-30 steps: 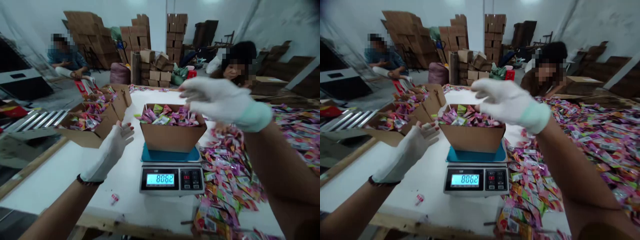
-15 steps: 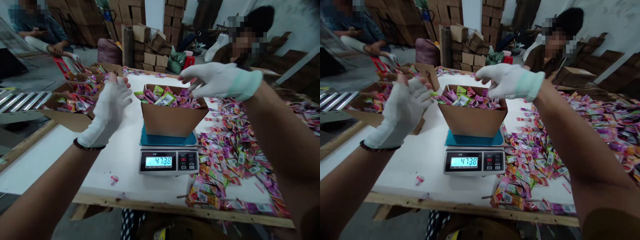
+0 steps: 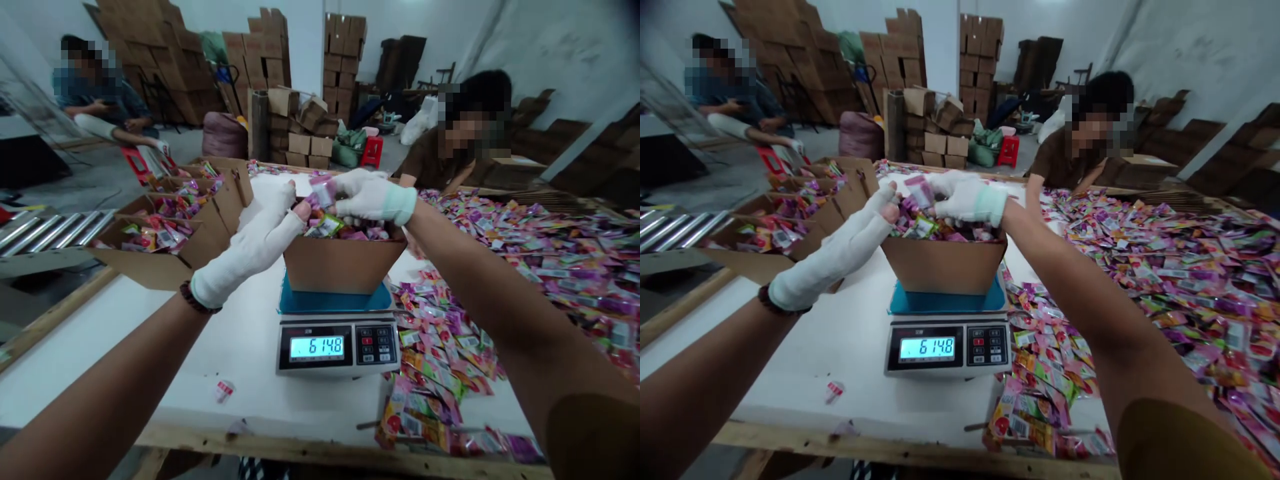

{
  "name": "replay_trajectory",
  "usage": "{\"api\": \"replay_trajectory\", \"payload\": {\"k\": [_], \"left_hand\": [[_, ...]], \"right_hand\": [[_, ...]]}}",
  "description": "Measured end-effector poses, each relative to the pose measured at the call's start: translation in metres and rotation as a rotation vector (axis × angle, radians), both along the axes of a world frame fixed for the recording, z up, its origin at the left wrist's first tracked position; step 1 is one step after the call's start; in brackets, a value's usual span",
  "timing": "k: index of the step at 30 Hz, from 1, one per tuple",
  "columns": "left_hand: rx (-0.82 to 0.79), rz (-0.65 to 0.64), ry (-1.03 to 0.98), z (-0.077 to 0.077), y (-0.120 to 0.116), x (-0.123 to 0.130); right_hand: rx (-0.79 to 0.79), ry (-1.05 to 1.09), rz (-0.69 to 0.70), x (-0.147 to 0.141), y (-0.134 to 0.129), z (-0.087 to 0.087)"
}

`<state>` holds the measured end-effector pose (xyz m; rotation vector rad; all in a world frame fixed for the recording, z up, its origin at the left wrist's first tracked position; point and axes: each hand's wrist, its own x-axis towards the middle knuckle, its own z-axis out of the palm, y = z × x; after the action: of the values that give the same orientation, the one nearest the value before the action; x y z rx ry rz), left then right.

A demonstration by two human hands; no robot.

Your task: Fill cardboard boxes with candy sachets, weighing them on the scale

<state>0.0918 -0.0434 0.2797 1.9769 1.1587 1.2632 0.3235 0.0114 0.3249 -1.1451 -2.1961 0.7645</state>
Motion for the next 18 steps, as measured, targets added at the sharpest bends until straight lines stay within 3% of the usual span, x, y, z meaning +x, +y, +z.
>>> {"api": "replay_trajectory", "payload": {"k": [3, 5, 8, 10, 12, 14, 16, 18], "left_hand": [[0.238, 0.04, 0.473, 0.01, 0.001, 0.0], [0.346, 0.106, 0.648, 0.018, 0.002, 0.004], [0.331, 0.091, 0.758, 0.03, 0.01, 0.017], [0.265, -0.003, 0.82, 0.037, 0.022, 0.029], [0.208, -0.125, 0.899, 0.042, 0.036, 0.042], [0.185, -0.206, 0.99, 0.045, 0.046, 0.055], [0.198, -0.205, 1.084, 0.047, 0.05, 0.064], [0.209, -0.17, 1.15, 0.047, 0.05, 0.067]], "right_hand": [[0.071, 0.172, -0.004, 0.046, -0.016, 0.02], [0.22, 0.186, -0.162, 0.087, -0.032, 0.034], [0.436, -0.173, -0.496, 0.141, -0.055, 0.05], [0.502, -0.412, -0.607, 0.154, -0.065, 0.053], [0.473, -0.491, -0.518, 0.141, -0.066, 0.047], [0.391, -0.506, -0.31, 0.108, -0.06, 0.037], [0.3, -0.589, -0.124, 0.067, -0.049, 0.025], [0.233, -0.714, -0.041, 0.033, -0.038, 0.016]]}}
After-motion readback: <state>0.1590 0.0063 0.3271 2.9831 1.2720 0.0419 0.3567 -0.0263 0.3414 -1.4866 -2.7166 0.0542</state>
